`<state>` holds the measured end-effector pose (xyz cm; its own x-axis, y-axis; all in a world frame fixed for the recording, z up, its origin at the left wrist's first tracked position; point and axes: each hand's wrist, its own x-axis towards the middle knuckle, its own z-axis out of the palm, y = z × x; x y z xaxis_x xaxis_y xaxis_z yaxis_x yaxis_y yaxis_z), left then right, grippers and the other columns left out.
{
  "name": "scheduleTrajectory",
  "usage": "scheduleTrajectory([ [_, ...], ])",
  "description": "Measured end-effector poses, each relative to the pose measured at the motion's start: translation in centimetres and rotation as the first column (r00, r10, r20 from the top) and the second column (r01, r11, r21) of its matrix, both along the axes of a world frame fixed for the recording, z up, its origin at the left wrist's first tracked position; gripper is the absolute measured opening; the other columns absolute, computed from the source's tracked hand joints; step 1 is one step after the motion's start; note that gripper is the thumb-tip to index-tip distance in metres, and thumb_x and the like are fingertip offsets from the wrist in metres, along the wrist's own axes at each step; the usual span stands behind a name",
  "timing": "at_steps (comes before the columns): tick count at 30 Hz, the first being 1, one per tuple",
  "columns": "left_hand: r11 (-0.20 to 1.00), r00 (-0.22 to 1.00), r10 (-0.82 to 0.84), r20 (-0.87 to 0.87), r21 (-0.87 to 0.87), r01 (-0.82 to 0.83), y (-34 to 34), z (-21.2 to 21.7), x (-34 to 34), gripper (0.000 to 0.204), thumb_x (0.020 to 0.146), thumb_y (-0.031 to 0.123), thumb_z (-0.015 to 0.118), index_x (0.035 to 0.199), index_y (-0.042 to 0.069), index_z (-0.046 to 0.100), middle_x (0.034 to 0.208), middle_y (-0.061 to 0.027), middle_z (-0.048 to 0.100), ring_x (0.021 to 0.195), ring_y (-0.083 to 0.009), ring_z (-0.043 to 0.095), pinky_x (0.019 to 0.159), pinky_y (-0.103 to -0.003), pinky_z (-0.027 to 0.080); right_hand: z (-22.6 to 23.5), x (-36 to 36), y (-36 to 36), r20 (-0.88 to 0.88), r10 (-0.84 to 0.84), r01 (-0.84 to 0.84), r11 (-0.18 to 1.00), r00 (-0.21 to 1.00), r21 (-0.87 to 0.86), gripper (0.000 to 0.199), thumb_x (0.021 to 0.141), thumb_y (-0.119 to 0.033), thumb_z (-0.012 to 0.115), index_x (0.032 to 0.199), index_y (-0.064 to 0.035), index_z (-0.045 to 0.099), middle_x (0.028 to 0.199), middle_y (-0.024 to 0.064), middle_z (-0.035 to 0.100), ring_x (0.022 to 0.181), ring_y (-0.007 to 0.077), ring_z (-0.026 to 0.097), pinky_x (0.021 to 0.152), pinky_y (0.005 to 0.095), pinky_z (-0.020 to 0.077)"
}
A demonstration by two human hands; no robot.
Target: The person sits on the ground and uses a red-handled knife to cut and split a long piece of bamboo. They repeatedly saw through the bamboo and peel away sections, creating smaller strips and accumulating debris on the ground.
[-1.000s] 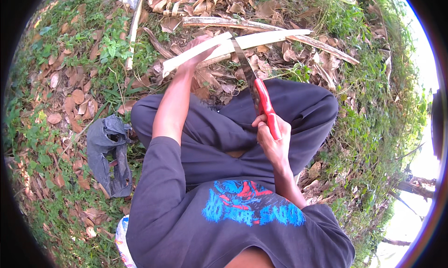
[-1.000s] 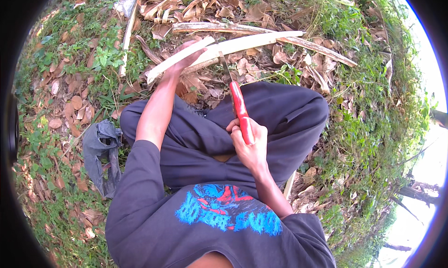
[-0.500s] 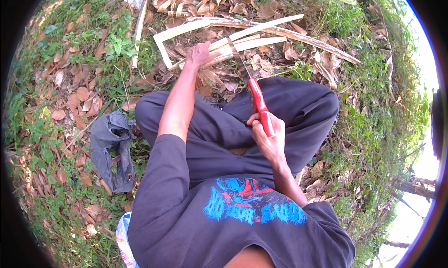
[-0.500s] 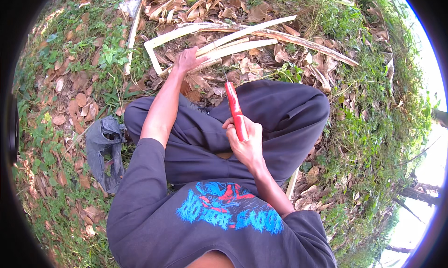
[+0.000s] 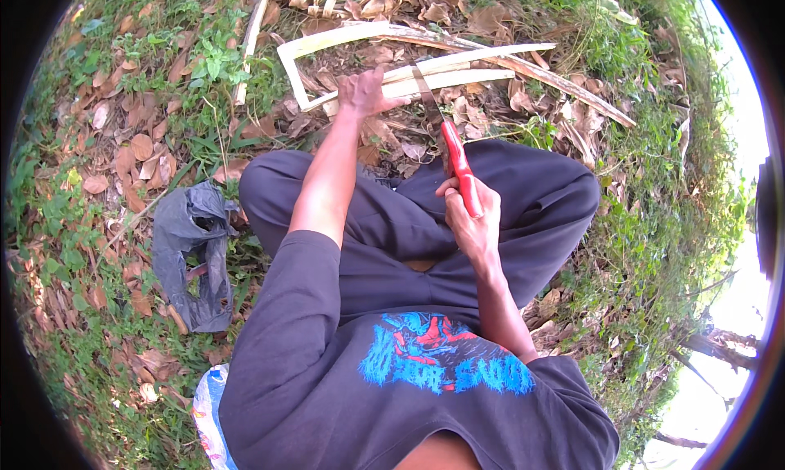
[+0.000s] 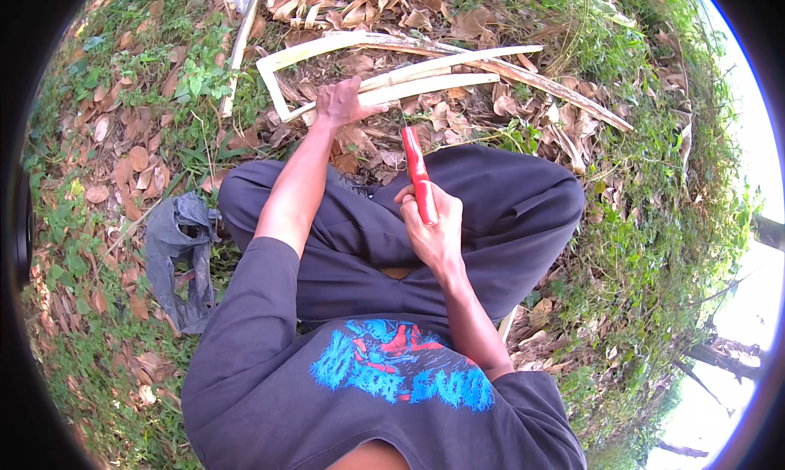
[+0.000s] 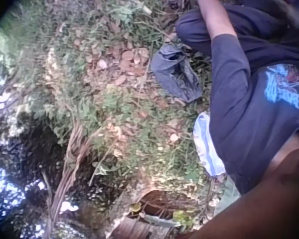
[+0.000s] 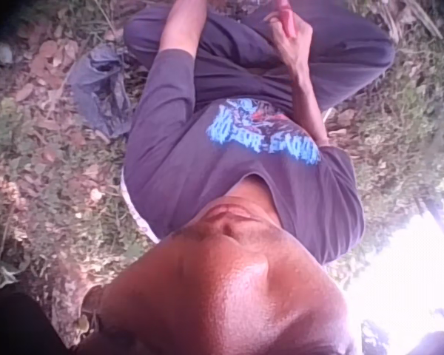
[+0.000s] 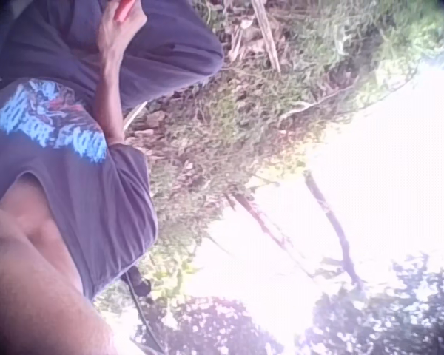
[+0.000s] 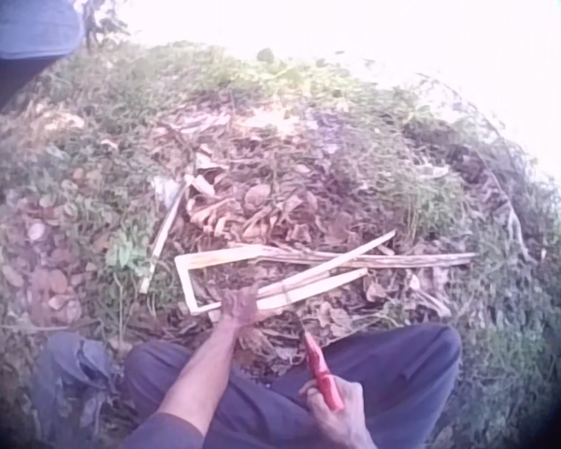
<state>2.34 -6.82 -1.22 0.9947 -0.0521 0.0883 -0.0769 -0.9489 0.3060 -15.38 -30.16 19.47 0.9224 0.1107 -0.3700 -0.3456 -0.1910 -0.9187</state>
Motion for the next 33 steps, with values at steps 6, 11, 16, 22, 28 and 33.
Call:
scheduleTrajectory([
  [6,0.998,0.999,-0.028,0.046,0.06,0.025,0.0,-1.2,-0.4,0.094,0.062,0.078,0.076,0.126,0.013,0.055,0.093,-0.0115,0.075,0.078,-0.0281,0.074,0.07,-0.05,0.055,0.1,0.3,-0.2,0.013,0.027,-0.027,0.999,1.0,-0.025,0.012,0.09,-0.004,0.057,0.087,0.0038,0.066,0.061,-0.002,0.054,0.055,0.0035,0.046,0.051,0.0232,0.0383],
  [11,0.997,1.0,-0.02,-0.008,0.069,0.02,0.2,-2.1,0.1,0.094,0.064,0.075,0.076,0.132,0.015,0.05,0.097,-0.0099,0.075,0.083,-0.0285,0.075,0.074,-0.054,0.053,-0.6,0.3,-0.2,0.024,0.067,-0.065,0.996,0.997,-0.06,0.012,0.088,-0.005,0.058,0.086,0.0037,0.066,0.061,-0.0008,0.054,0.054,0.0046,0.048,0.052,0.0244,0.04],
  [16,0.999,1.0,-0.015,-0.014,0.041,0.016,0.0,-1.8,0.0,0.093,0.064,0.073,0.078,0.13,0.013,0.052,0.098,-0.0098,0.075,0.084,-0.0275,0.075,0.074,-0.054,0.053,-0.1,0.1,-0.2,0.009,0.079,-0.078,0.993,0.997,-0.088,0.014,0.088,-0.007,0.058,0.086,0.0036,0.066,0.061,0.001,0.056,0.055,0.0058,0.049,0.053,0.0254,0.0415],
  [22,0.997,0.997,-0.01,-0.071,0.081,0.016,-0.2,-1.1,0.0,0.093,0.064,0.073,0.078,0.129,0.012,0.053,0.099,-0.0092,0.075,0.083,-0.0262,0.075,0.073,-0.056,0.051,1.2,0.6,0.0,0.02,0.097,-0.094,0.991,0.995,-0.099,0.014,0.088,-0.007,0.056,0.084,0.0038,0.065,0.061,0.0008,0.054,0.055,0.0061,0.048,0.054,0.0258,0.041],
  [28,0.995,0.999,0.001,-0.038,0.095,0.003,-0.1,-1.8,0.1,0.09,0.064,0.074,0.077,0.126,0.014,0.055,0.098,-0.0082,0.075,0.083,-0.0252,0.075,0.075,-0.058,0.05,1.2,1.1,1.2,0.046,0.094,-0.087,0.987,0.995,-0.136,0.014,0.087,-0.005,0.055,0.083,0.0033,0.065,0.06,0.0016,0.052,0.056,0.0071,0.047,0.054,0.027,0.0407],
  [33,0.996,1.0,-0.011,-0.017,0.09,0.013,-0.2,-1.4,0.0,0.082,0.063,0.071,0.078,0.118,0.014,0.059,0.096,-0.0082,0.075,0.08,-0.0261,0.075,0.067,-0.051,0.055,2.1,0.2,1.6,0.09,0.095,-0.079,0.983,0.991,-0.166,0.015,0.087,-0.006,0.055,0.081,0.0041,0.064,0.058,0.0061,0.052,0.055,0.009,0.047,0.054,0.029,0.0415],
])
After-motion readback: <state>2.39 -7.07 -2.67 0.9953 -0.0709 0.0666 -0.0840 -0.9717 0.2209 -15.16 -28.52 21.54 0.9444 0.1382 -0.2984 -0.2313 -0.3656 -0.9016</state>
